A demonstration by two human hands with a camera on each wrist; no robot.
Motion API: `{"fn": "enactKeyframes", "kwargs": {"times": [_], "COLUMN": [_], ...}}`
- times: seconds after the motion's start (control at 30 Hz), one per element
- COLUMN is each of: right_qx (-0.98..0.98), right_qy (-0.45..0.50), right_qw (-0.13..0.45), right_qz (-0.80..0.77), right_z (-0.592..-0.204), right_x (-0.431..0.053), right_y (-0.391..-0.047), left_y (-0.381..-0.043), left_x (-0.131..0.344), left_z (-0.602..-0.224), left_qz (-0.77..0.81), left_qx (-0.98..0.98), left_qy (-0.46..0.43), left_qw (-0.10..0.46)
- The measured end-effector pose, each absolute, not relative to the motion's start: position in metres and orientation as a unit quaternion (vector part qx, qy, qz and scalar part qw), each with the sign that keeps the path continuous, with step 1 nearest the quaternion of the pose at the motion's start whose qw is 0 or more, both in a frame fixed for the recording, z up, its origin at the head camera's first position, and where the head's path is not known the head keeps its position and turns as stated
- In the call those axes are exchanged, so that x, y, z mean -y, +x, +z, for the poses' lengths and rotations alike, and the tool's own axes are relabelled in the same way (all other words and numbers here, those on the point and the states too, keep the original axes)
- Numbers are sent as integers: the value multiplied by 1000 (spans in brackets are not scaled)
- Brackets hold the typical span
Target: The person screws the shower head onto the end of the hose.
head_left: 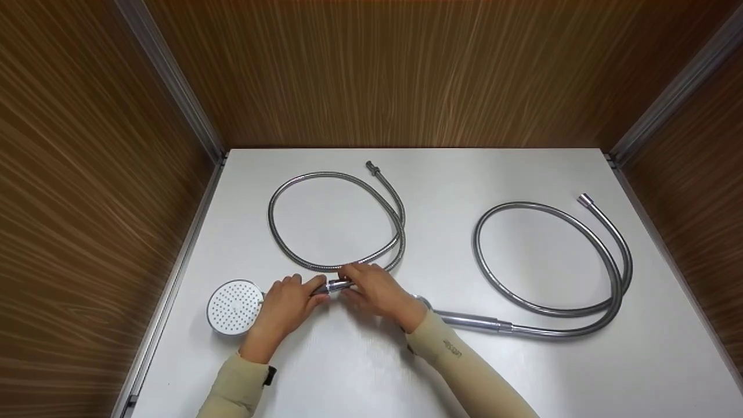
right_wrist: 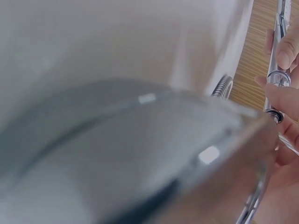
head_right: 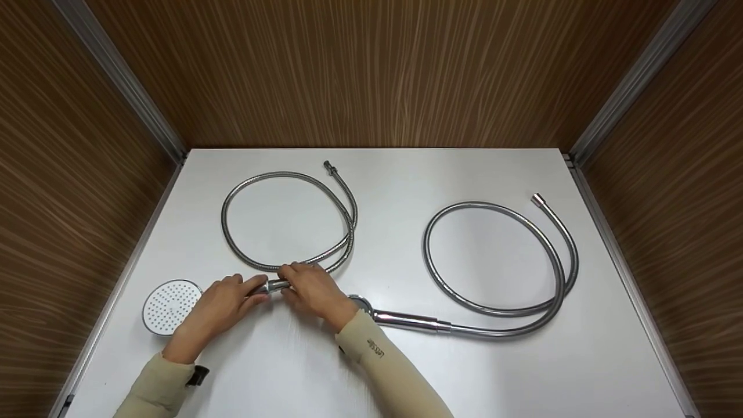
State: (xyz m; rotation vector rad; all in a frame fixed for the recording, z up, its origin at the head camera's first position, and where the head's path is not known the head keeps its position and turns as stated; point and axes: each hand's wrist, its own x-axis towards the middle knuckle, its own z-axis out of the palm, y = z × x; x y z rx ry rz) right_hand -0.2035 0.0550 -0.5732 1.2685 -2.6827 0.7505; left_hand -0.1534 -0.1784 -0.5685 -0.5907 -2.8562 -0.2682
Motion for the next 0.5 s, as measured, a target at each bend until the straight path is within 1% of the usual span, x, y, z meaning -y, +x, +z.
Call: {"fn": "enactKeyframes", "kwargs": {"times": [0.3,0.5], "right_qx": [884,887], "right_qy": [410,397], "right_qw": [32,30], "right_qz": [221,235], "right_z": [-577,-577], "right_x": [-53,-51], "right_y": [-207,-205], "left_y": [-156,-157], "left_x": [180,181], "left_z": [-571,-573], "left_qz": [-85,-90], "left_qx": [968,971], "left_qy": [-203,-198], "left_qw": [116,97]}}
